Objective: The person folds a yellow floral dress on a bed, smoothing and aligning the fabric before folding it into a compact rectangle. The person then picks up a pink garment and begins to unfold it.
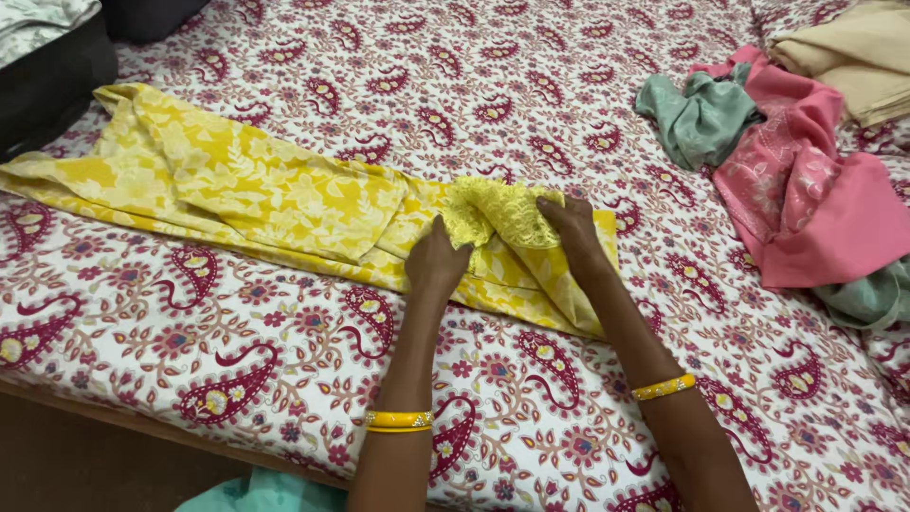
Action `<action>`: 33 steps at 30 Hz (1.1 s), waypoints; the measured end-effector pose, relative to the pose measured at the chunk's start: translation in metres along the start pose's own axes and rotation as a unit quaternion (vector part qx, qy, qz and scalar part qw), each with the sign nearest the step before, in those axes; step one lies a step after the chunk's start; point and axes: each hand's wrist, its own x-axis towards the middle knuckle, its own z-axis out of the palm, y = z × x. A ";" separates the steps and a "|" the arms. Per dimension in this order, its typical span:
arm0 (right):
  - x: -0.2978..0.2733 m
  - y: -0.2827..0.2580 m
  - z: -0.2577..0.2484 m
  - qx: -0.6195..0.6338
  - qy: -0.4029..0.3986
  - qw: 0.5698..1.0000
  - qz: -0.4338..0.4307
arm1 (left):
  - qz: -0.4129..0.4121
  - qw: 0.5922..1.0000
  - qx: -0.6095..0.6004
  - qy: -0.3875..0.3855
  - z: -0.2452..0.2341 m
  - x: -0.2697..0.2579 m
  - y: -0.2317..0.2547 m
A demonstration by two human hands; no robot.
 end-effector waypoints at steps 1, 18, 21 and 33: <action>0.001 0.002 0.004 -0.013 0.003 1.000 -0.010 | -0.005 1.000 0.013 -0.018 -0.001 0.000 0.004; -0.052 -0.021 0.089 -0.354 -0.207 0.909 -0.073 | 0.030 0.998 -0.009 -0.060 0.010 0.014 -0.032; -0.059 -0.041 0.090 -0.355 -0.223 0.907 -0.027 | 0.034 0.993 -0.065 -0.089 0.012 0.018 -0.044; -0.054 -0.006 0.093 -0.371 -0.155 0.913 -0.074 | -0.045 0.975 -0.175 -0.130 -0.029 -0.016 -0.020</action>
